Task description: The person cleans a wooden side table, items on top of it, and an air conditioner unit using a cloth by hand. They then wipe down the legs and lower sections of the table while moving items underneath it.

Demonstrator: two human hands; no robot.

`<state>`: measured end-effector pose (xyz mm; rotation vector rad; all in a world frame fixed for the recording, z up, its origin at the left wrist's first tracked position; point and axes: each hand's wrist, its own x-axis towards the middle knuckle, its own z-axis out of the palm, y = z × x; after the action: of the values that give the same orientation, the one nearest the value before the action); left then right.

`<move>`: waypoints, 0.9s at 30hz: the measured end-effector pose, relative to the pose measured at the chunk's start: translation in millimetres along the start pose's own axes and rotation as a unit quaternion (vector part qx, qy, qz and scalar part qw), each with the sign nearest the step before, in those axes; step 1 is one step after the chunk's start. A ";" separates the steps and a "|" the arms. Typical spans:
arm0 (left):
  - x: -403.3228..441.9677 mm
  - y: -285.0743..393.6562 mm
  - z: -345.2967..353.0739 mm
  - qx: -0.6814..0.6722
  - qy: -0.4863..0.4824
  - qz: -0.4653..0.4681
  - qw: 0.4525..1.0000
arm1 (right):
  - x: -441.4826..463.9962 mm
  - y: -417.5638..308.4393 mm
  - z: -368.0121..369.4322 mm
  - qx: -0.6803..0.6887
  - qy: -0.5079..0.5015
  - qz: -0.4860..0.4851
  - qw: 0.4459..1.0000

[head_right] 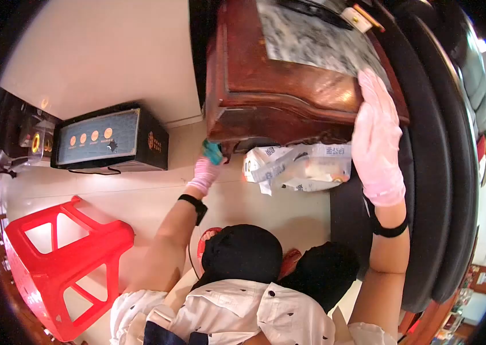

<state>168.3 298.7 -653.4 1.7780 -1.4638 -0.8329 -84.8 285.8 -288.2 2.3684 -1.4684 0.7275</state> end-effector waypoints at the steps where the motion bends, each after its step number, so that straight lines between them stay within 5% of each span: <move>1: 7.6 0.1 -8.2 0.033 -0.078 -0.143 0.986 | -2.5 2.9 3.3 0.009 0.021 -0.002 1.000; 2: 14.8 4.0 -10.9 0.038 -0.075 -0.126 0.988 | -1.1 6.4 2.7 0.002 0.026 -0.014 1.000; 4: 0.8 3.9 -16.0 -0.246 0.055 0.086 0.964 | -2.7 7.3 2.7 -0.008 0.032 -0.026 0.999; 5: -6.9 8.9 -13.0 -0.240 0.043 0.087 0.966 | -5.4 8.1 5.1 -0.008 0.031 -0.012 0.999; 9: -12.2 -7.5 36.3 -0.105 0.103 0.196 0.969 | -5.3 13.6 11.1 -0.026 0.072 -0.039 0.996; 13: 9.6 1.0 -12.9 0.024 -0.038 0.091 0.995 | -6.0 16.7 7.3 -0.040 0.077 -0.035 0.996; 15: -1.1 37.9 -49.1 0.222 -0.265 -0.017 0.938 | -6.3 16.2 7.3 -0.037 0.082 -0.047 0.995; 17: -41.5 47.2 -59.7 0.190 -0.037 0.343 0.919 | -6.8 16.7 9.0 -0.049 0.091 -0.033 0.994; 18: -49.4 72.3 -69.4 0.169 -0.008 0.443 0.880 | -6.7 16.9 10.4 -0.043 0.105 -0.036 0.993; 19: -44.5 68.6 -64.7 0.171 -0.017 0.447 0.878 | -8.1 17.6 12.6 -0.036 0.116 -0.038 0.992; 21: -25.9 48.0 -43.4 0.403 -0.012 0.453 0.795 | -6.9 22.4 18.1 -0.045 0.128 -0.048 0.990; 22: -2.0 36.7 -29.6 0.451 -0.122 0.411 0.783 | -5.6 23.5 18.8 -0.046 0.132 -0.052 0.989; 25: 2.1 -5.2 16.0 0.539 -0.136 0.423 0.716 | -7.2 26.9 15.6 -0.057 0.139 -0.053 0.987; 26: 6.0 -26.2 40.2 0.334 -0.056 0.417 0.844 | -7.4 25.6 13.7 -0.047 0.126 -0.051 0.990; 27: -0.4 -23.6 36.0 0.334 -0.063 0.423 0.840 | -8.5 24.5 12.3 -0.036 0.115 -0.049 0.992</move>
<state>151.8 298.6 -693.1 1.2269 -2.5454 0.0565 -106.3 275.3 -304.1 2.2013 -1.2530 0.8729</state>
